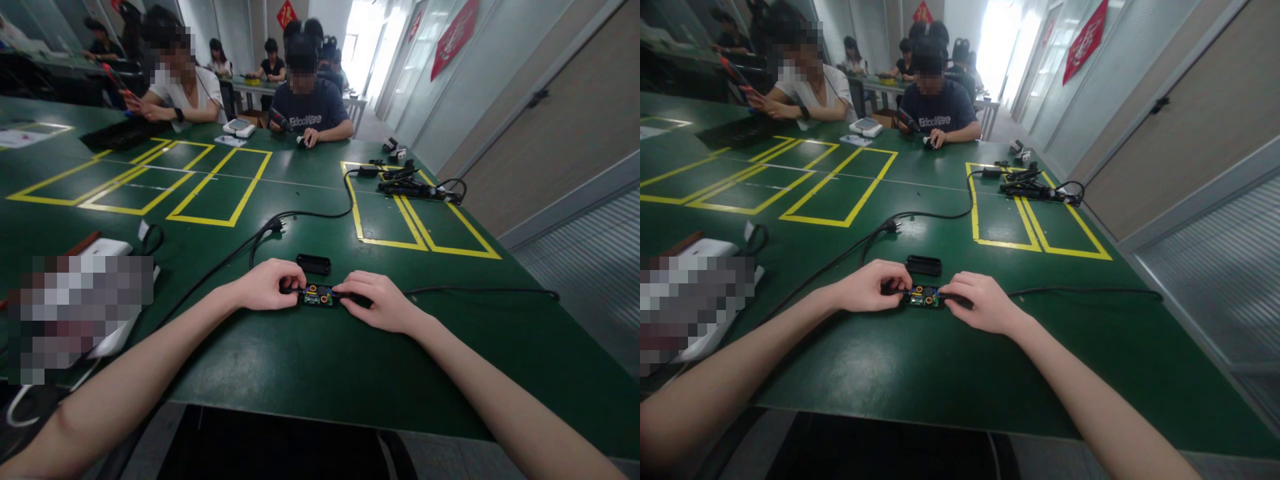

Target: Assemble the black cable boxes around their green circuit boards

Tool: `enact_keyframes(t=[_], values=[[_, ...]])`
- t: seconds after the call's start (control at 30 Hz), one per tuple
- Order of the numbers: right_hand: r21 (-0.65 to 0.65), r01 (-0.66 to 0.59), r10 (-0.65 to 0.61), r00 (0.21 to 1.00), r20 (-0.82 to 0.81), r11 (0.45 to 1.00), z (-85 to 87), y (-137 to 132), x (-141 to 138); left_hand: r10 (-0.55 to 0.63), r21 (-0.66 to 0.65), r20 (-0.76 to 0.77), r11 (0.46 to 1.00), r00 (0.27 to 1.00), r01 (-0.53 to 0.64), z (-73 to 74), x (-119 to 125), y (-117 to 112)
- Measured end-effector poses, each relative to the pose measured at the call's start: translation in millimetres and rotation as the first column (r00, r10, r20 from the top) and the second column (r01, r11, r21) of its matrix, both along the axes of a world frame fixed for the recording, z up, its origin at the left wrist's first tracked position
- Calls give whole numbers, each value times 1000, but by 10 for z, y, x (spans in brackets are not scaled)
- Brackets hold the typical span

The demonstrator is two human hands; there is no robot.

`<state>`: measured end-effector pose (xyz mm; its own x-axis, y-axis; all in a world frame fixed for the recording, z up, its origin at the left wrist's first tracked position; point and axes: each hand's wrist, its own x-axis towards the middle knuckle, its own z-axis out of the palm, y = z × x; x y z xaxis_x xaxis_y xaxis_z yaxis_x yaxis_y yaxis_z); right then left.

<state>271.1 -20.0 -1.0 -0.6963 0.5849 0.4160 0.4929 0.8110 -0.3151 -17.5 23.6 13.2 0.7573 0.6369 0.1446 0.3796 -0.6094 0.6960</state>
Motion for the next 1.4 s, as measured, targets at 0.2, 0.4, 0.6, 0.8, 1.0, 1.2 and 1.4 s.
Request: enact_keyframes(t=[0.2, 0.4, 0.6, 0.8, 1.0, 1.2, 1.4], values=[[-57, 10, -13, 999, -43, 998, -8, -12, -3, 13, 8, 24, 1000, 1000, -14, -19, 21, -23], [-104, -19, 13, 998, -61, 994, -13, -6, -1, -46, 52, 7, 998, 999, 46, 17, 23, -25], [-115, -26, 20, 998, -53, 993, 18, -15, -28, -64, 89, -71, 993, 995, 70, 73, 27, -20], [-125, -1, -3, 1000, -31, 992, 14, -21, -49, -20, 298, -40, 954, 999, 31, -4, 59, -55], [-35, 66, -69, 992, -106, 997, -60, 6, -60, 159, 589, -17, 799, 987, -119, -45, 88, -34], [33, 234, -232, 971, -58, 972, -111, 53, -47, 262, 526, -161, 838, 951, -142, -164, 71, 40], [-36, 226, -227, 974, -9, 973, -132, 53, -56, 225, 429, -89, 888, 970, -167, -192, 84, 35]])
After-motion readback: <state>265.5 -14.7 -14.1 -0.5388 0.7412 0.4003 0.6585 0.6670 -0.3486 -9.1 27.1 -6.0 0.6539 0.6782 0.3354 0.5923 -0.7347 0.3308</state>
